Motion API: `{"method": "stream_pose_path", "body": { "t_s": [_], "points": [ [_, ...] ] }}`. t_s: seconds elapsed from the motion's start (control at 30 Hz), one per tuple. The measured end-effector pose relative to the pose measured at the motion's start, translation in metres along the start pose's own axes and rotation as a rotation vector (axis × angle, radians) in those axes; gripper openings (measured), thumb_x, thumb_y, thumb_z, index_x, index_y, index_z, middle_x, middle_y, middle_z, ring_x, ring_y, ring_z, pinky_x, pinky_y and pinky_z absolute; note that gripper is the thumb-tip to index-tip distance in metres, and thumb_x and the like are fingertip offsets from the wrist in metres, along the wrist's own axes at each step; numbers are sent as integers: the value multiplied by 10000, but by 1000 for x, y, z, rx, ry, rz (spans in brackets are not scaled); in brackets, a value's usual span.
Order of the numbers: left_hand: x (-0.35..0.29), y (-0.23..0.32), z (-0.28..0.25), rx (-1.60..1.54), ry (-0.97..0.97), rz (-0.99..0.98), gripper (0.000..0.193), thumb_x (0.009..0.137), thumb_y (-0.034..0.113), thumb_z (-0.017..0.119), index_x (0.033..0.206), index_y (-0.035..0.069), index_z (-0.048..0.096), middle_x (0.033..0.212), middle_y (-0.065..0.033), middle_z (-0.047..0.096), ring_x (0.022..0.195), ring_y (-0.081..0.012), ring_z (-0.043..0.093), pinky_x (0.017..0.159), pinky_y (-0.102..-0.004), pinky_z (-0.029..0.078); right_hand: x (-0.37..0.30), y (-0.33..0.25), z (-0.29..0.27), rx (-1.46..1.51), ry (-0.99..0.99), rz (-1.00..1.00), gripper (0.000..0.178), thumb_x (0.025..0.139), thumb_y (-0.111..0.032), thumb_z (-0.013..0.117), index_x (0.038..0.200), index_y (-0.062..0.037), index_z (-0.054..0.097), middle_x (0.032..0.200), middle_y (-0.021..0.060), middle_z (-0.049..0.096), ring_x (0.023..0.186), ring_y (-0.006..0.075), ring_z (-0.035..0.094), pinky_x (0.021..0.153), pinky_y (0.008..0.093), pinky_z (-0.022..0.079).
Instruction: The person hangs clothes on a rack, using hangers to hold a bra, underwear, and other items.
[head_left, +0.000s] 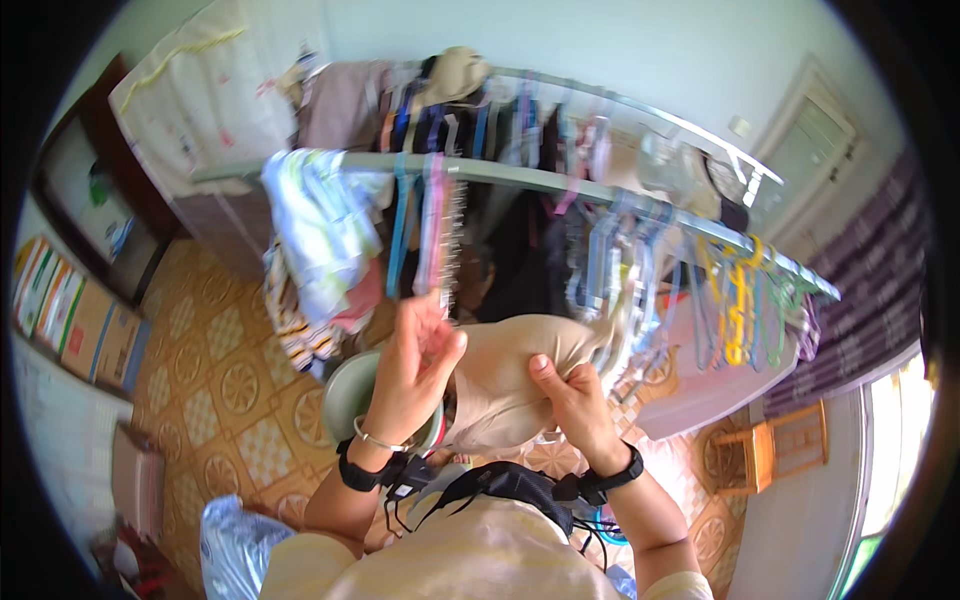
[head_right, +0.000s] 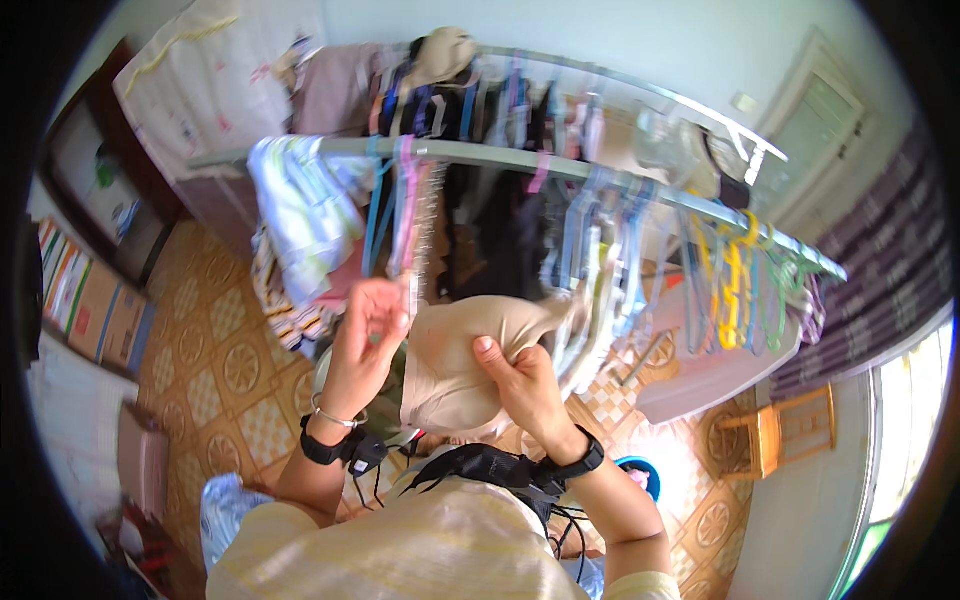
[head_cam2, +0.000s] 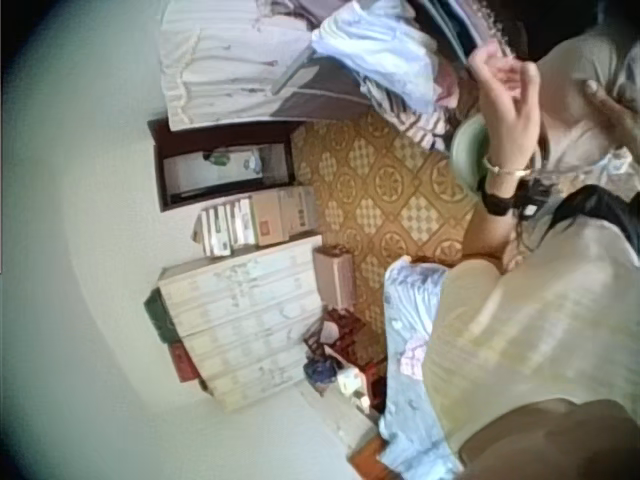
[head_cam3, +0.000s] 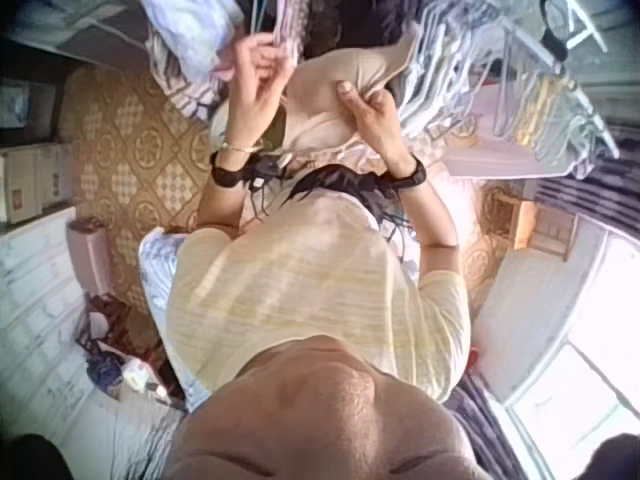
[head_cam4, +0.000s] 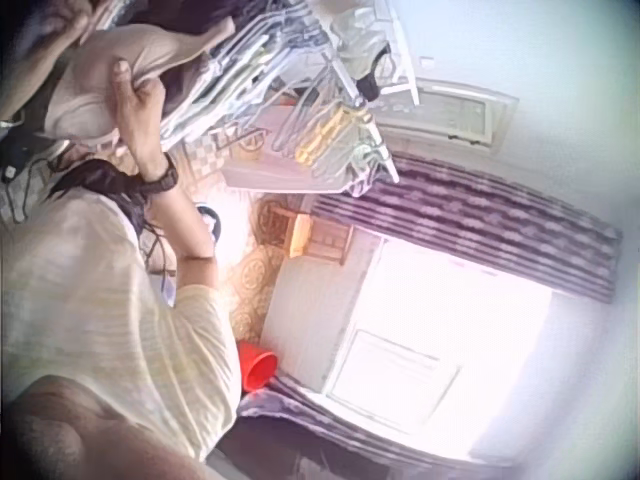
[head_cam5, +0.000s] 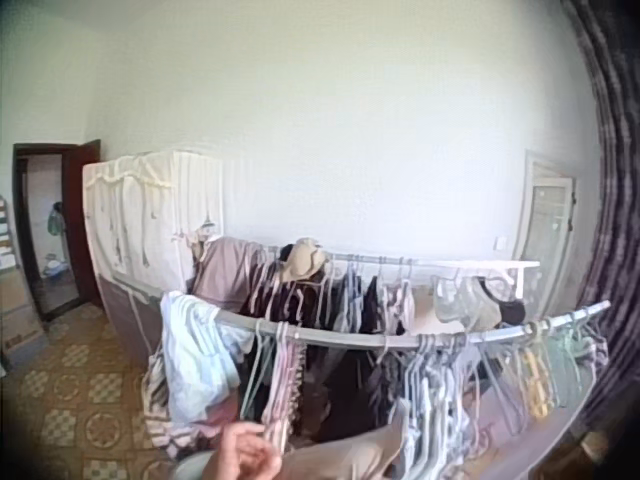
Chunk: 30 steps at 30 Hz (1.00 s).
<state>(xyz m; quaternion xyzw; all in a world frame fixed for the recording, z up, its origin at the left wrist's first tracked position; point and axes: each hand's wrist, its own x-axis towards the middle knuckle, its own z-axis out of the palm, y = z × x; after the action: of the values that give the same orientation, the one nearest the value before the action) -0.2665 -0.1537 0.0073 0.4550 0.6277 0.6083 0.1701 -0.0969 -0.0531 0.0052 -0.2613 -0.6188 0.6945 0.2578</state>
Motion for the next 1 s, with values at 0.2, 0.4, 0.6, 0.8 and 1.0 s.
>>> {"method": "stream_pose_path", "body": {
  "t_s": [0.2, 0.4, 0.6, 0.8, 1.0],
  "points": [
    [-35, -3, 102, -297, -476, -280, 501, 979, 453, 436, 868, -14, 580, 733, 24, 515, 713, -68, 444, 632, -247, 398, -66, -24, -89, -146, 211, 62, 496, 981, -409, 460, 729, 0, 579, 628, -37, 538, 581, 53, 455, 499, 267, 385],
    [-54, 32, 212, -262, -370, -150, 304, 978, 272, 511, 923, -8, 616, 698, 57, 540, 673, -39, 454, 596, -218, 387, -128, -4, -184, -441, 300, 78, 468, 960, -449, 483, 915, 7, 580, 748, 32, 573, 705, 111, 510, 599, 296, 428],
    [-63, 71, 287, -663, -301, -421, 396, 988, 346, 459, 1121, -9, 574, 1021, -60, 637, 891, -125, 616, 789, -268, 504, -188, 40, -268, -292, 380, -159, 520, 868, -234, 685, 1254, 19, 447, 1116, 104, 570, 1005, 151, 549, 845, 303, 476],
    [-79, 86, 330, -754, -388, -552, 410, 975, 340, 484, 1214, 10, 531, 1149, -70, 612, 1041, -167, 595, 887, -304, 484, -219, 34, -310, 43, 189, -46, 408, 866, -211, 682, 1173, 22, 548, 1036, 64, 635, 941, 117, 576, 870, 285, 460],
    [-69, 69, 323, -1065, -550, -824, 517, 907, 373, 577, 1305, 58, 475, 1236, -78, 577, 1132, -215, 546, 970, -382, 430, -235, 25, -329, 74, -320, -5, 192, 871, -99, 655, 1039, -8, 647, 893, 5, 679, 799, 101, 593, 737, 290, 480]
  ]
}}
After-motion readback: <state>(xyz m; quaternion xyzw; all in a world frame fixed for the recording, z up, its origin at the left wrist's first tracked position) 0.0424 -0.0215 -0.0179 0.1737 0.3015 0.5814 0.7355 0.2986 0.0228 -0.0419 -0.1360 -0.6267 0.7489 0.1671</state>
